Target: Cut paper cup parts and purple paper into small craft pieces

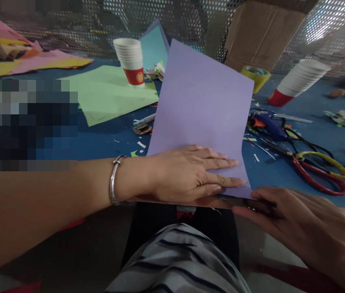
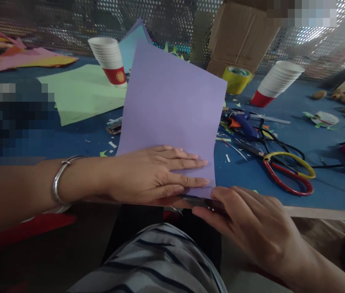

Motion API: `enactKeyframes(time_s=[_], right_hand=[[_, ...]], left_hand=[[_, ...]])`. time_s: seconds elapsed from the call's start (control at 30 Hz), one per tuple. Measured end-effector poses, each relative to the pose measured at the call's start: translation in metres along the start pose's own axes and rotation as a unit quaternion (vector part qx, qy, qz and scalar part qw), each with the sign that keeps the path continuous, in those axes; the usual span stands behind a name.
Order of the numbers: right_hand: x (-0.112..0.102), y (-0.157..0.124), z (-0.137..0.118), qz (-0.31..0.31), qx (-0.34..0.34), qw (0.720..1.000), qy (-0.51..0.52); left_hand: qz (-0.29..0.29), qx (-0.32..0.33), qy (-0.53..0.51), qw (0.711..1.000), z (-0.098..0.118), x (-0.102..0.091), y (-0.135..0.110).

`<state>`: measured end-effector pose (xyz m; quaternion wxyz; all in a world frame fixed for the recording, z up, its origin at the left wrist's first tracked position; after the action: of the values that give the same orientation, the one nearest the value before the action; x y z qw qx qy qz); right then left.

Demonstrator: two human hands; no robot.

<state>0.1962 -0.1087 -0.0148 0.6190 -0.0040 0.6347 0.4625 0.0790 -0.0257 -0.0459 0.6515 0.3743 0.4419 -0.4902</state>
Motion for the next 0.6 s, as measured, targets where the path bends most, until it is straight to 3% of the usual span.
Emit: enactKeyframes(time_s=[0.23,0.6], right_hand=[[0.004,0.001,-0.003,-0.023,-0.005,0.999,0.024],[0.004,0.012,-0.010,-0.012,0.011,1.000,0.010]], left_hand=[[-0.002,-0.006,-0.002,1.000,0.000,0.000,0.000],[0.004,0.003,0.013,1.000,0.000,0.000,0.000]])
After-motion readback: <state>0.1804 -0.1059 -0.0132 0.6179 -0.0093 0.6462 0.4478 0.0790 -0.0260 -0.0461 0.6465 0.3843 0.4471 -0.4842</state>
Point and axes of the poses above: each hand's wrist, its own y-axis towards the middle knuckle, its own x-axis out of the palm, z = x × y, the point moved 8 cm from there along y, towards the middle knuckle, and after that the axes turned 6 degrees about z, right-handed, at the moved point
